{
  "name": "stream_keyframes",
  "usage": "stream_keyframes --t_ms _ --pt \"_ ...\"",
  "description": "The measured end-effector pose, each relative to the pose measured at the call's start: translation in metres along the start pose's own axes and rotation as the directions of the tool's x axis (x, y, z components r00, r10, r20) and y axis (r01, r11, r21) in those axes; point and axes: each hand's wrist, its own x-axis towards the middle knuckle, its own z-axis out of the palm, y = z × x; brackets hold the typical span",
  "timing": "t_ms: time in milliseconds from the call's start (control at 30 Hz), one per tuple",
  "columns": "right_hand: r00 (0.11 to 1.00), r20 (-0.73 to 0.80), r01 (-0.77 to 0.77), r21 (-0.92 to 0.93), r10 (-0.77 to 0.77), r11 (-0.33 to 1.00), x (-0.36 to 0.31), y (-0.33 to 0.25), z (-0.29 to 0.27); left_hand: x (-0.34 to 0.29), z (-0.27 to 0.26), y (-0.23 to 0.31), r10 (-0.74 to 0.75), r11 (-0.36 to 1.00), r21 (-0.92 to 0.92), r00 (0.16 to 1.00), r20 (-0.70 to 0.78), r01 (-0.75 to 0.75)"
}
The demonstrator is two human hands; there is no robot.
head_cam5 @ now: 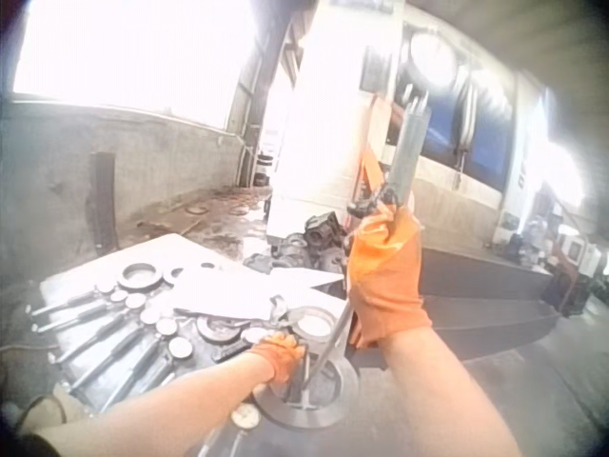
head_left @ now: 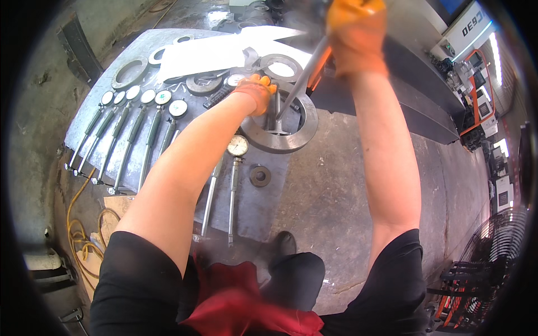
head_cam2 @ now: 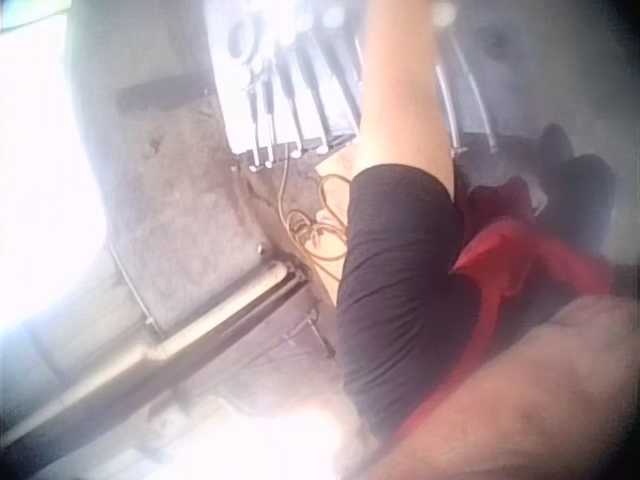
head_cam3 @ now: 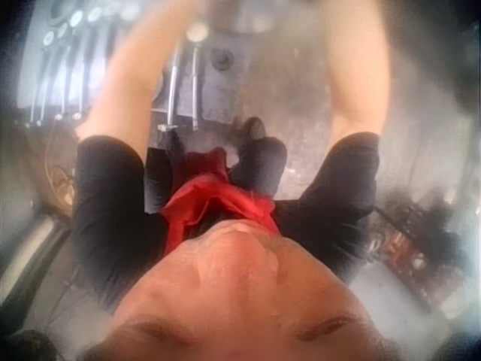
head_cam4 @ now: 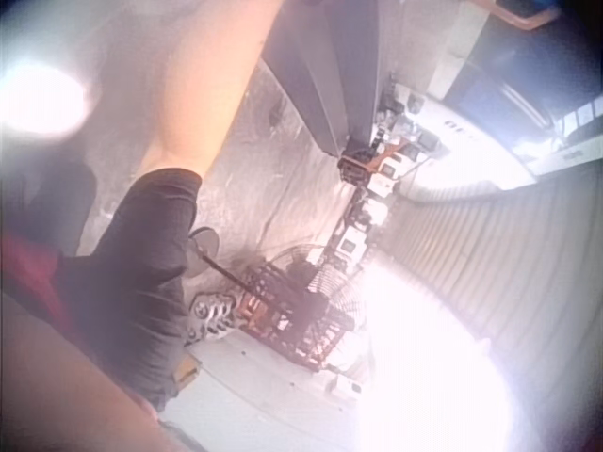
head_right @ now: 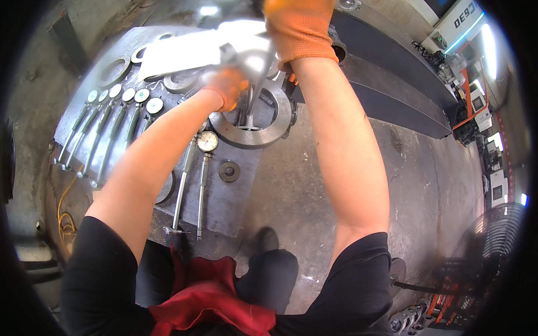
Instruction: The person measures the internal and external dimensions of a metal engine component using several dial bore gauges and a large micrometer, placing the tools against the metal and reading the dials.
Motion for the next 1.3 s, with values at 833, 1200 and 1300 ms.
stream_keyframes --t_ms 833,1200,1300 --pt "0.994 -0.036 0.102 -0.091 -0.106 0.991 0.0 0.006 0.008 -0.019 -0.007 0.012 -0.007 1.0 0.017 0.999 0.035 0.006" --pt "0.993 -0.086 -0.075 0.048 0.079 0.996 -0.006 -0.012 0.013 -0.014 -0.009 0.012 0.015 0.996 0.089 1.0 0.026 -0.017" --pt "0.996 -0.044 -0.073 0.014 0.073 0.997 -0.009 -0.019 0.012 -0.016 -0.009 0.011 0.009 0.997 0.081 0.999 0.037 -0.012"
